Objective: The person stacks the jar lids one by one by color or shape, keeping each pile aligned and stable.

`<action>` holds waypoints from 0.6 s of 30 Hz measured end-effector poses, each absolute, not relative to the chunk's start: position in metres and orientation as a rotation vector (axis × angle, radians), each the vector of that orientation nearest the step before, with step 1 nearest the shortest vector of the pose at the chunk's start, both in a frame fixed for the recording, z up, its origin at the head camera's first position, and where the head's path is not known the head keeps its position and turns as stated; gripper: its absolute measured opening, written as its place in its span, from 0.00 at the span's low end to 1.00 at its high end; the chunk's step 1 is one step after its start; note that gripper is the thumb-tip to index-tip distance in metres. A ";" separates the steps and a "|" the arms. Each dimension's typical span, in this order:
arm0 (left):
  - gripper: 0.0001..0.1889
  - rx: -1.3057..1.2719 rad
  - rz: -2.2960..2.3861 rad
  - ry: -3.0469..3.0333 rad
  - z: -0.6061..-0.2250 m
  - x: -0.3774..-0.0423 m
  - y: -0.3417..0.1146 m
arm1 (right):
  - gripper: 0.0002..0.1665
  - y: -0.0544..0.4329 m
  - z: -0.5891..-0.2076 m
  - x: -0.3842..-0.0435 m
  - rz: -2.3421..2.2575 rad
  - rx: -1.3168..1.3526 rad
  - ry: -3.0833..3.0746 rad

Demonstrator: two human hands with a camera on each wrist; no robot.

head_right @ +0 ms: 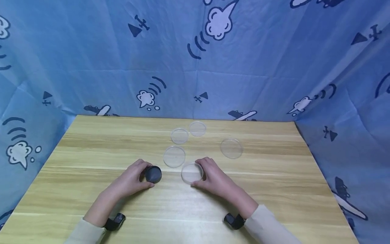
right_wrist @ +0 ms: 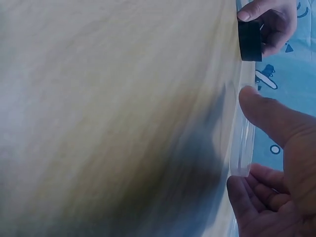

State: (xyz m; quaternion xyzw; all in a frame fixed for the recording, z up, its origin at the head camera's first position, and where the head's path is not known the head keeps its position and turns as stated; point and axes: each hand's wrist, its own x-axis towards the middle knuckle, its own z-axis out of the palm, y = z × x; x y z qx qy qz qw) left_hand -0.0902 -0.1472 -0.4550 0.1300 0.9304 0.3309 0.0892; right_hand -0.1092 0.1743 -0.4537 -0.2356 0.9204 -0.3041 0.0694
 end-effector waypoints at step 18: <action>0.26 0.415 0.982 2.780 -0.455 -0.091 -0.148 | 0.43 0.177 -0.458 -0.107 -0.833 -0.786 2.741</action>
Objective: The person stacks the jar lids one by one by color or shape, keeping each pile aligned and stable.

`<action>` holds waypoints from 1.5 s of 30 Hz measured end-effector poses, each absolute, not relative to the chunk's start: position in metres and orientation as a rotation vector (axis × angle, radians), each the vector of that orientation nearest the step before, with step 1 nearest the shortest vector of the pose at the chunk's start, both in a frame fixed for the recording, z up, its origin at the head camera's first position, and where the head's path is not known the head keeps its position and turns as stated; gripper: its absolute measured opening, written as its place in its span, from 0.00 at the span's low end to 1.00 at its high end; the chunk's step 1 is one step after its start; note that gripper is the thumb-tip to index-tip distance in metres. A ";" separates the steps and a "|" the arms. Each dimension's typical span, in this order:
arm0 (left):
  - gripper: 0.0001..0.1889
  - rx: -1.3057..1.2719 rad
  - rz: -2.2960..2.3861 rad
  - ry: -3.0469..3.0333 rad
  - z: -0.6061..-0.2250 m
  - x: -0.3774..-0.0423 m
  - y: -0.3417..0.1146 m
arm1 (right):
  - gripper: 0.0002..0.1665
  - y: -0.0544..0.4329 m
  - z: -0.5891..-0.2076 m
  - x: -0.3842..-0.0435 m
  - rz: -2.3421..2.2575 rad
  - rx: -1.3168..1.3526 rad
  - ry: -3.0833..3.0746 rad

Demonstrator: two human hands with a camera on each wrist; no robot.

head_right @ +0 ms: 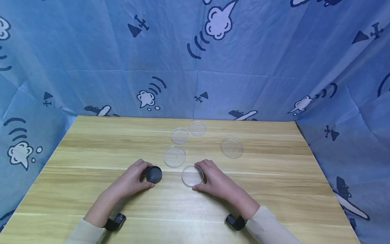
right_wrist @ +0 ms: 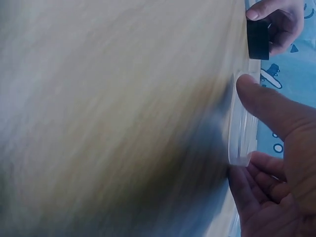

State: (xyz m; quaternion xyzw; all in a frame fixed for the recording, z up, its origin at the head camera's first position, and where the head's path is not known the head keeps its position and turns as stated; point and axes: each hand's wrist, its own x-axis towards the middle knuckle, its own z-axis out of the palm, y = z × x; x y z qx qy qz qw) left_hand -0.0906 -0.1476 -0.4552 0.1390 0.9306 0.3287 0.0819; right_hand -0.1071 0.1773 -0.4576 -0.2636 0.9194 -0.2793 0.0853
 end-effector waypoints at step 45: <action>0.26 0.355 0.992 2.767 -0.454 -0.089 -0.143 | 0.38 0.187 -0.457 -0.123 -1.014 -0.677 2.703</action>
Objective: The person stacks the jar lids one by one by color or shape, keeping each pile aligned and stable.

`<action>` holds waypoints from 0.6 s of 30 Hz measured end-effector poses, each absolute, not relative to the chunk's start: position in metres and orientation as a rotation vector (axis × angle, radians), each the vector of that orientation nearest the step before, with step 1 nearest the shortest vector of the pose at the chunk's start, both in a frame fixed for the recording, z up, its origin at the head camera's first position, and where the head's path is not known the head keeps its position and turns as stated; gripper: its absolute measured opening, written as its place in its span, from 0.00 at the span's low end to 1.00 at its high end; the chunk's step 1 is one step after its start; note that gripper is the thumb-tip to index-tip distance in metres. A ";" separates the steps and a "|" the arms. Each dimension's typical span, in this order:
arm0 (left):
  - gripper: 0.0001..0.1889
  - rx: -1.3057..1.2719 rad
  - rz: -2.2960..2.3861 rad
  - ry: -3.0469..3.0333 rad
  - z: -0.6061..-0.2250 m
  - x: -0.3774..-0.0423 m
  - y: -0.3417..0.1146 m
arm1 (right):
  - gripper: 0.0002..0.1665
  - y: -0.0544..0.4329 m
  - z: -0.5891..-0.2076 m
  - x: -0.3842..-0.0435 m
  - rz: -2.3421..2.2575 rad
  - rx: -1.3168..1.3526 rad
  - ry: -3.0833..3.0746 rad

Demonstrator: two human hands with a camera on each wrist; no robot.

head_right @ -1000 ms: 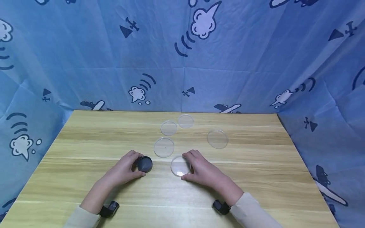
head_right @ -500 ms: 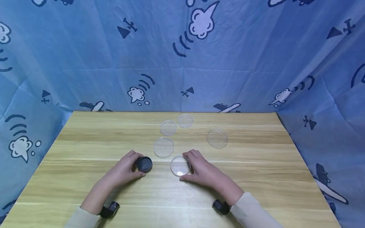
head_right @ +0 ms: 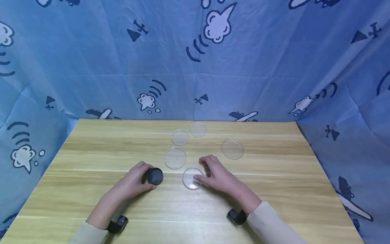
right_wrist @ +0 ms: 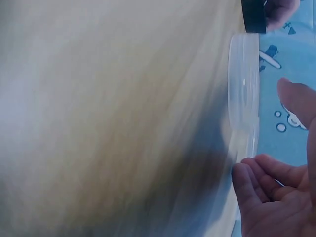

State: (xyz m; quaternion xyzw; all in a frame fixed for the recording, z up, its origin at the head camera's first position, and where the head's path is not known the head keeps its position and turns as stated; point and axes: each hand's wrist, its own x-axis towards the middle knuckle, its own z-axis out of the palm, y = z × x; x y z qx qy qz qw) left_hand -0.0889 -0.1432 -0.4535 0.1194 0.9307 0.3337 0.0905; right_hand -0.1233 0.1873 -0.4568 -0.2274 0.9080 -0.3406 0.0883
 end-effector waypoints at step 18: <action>0.26 0.344 0.983 2.775 -0.451 -0.088 -0.142 | 0.42 0.196 -0.457 -0.176 -1.042 -0.579 2.803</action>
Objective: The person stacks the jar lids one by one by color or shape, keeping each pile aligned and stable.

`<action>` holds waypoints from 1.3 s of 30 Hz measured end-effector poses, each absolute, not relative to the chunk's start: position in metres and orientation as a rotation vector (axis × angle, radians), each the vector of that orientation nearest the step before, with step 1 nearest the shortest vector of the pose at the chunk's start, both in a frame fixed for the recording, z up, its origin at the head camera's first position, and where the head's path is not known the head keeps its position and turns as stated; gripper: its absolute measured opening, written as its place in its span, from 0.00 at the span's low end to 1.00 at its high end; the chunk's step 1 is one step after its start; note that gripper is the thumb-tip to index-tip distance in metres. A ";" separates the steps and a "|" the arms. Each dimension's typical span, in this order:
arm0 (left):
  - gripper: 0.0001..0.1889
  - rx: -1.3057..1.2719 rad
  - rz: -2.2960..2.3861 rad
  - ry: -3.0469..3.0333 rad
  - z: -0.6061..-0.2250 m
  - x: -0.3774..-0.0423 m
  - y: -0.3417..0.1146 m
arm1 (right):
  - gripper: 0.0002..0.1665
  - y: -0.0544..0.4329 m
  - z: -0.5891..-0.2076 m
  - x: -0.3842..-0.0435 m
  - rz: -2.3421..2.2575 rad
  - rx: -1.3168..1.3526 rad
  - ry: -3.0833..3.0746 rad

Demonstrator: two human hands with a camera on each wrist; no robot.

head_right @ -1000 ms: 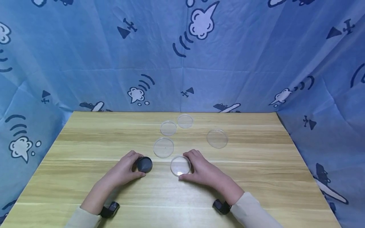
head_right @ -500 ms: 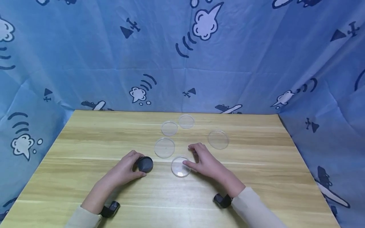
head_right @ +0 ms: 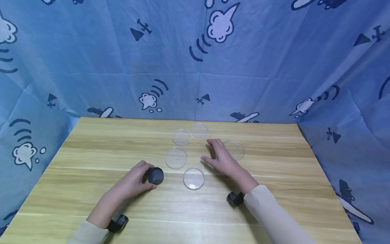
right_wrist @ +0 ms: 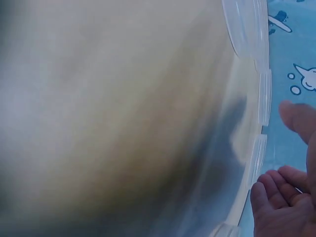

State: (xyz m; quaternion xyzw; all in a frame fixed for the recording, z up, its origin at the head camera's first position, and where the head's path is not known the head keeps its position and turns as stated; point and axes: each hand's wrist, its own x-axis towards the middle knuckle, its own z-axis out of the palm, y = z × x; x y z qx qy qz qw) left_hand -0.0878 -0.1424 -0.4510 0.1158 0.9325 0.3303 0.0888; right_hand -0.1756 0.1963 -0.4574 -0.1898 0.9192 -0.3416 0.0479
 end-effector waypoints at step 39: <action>0.27 0.336 0.980 2.771 -0.457 -0.091 -0.145 | 0.53 0.164 -0.459 -0.265 -0.955 -0.314 2.850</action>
